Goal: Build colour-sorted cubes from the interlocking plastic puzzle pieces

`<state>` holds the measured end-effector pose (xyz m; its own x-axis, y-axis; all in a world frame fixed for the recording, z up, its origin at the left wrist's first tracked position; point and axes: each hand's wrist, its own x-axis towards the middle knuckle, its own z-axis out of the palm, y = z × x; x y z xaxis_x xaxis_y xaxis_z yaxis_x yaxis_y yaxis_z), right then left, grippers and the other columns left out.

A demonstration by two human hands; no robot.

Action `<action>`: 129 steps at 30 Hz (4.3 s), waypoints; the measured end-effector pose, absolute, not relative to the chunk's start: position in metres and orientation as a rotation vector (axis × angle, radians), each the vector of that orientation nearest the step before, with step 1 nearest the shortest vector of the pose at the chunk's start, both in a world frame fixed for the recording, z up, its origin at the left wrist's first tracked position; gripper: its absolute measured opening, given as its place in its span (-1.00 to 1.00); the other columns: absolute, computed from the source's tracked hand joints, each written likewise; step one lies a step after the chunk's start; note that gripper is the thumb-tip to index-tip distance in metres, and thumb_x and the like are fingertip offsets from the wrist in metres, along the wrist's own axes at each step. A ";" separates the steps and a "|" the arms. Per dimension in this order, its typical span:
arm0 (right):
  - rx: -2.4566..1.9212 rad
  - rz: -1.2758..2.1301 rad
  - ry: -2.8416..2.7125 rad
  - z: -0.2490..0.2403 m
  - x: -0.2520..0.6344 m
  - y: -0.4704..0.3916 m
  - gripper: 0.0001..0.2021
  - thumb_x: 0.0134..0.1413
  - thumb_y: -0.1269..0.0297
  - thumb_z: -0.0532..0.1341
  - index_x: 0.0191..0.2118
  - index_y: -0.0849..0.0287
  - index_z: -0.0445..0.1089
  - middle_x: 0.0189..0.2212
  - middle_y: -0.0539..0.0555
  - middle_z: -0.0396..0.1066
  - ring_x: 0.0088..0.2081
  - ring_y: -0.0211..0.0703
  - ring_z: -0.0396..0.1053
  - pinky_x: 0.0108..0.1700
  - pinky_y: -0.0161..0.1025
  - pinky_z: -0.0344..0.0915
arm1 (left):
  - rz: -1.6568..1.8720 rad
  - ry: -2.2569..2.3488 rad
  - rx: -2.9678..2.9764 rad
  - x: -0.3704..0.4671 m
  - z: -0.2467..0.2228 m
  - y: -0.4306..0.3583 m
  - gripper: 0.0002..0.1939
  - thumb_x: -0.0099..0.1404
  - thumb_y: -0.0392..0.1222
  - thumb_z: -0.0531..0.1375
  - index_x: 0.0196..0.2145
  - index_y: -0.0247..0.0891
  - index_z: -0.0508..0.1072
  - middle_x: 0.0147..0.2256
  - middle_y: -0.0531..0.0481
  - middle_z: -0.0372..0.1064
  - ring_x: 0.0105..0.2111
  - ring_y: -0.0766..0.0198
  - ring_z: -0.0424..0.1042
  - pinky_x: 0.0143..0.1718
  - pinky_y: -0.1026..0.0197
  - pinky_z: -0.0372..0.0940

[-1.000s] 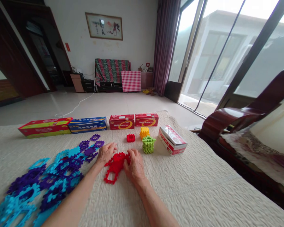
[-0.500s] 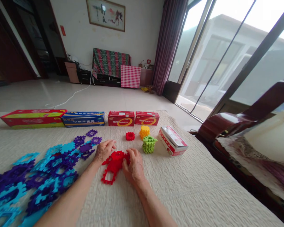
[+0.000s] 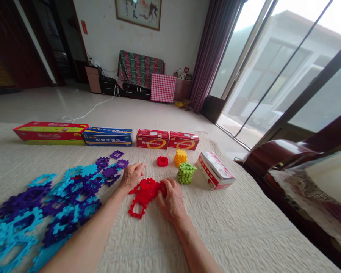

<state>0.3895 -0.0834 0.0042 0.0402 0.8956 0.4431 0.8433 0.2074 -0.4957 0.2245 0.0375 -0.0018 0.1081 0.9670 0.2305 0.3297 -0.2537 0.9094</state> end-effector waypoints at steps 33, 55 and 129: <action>-1.421 0.060 -1.824 0.009 0.406 -0.055 -0.76 0.13 0.47 0.02 -0.14 0.13 0.34 -0.19 0.10 0.39 -0.15 -0.18 0.36 -0.07 -0.26 0.29 | 1.103 1.361 1.841 0.229 -0.010 0.041 -0.65 0.23 -0.02 0.03 -0.48 -0.27 0.50 -0.62 0.03 0.36 -0.57 0.34 0.25 -0.47 0.31 0.09; -1.579 0.357 -2.099 0.021 0.418 -0.071 -0.54 -0.23 0.63 0.06 -0.11 0.17 0.30 -0.11 0.14 0.33 -0.09 -0.13 0.31 0.00 -0.16 0.26 | 1.057 1.394 1.891 0.229 -0.006 0.038 -0.67 0.25 -0.08 0.04 -0.42 -0.27 0.53 -0.59 0.02 0.38 -0.54 0.33 0.29 -0.47 0.32 0.05; -1.672 0.258 -2.153 0.029 0.405 -0.029 -0.69 -0.11 0.55 0.14 -0.17 0.20 0.36 -0.19 0.14 0.37 -0.17 -0.13 0.33 -0.07 -0.21 0.25 | 1.290 1.438 1.679 0.229 -0.007 0.043 -0.65 0.24 -0.05 0.00 -0.56 -0.24 0.43 -0.63 0.05 0.33 -0.60 0.35 0.23 -0.48 0.31 0.09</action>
<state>0.4049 -0.0293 0.0295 -0.2037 0.9588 0.1982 0.8850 0.2669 -0.3816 0.2292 0.0430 -0.0069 -0.0455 0.9535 0.2980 0.3993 -0.2561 0.8803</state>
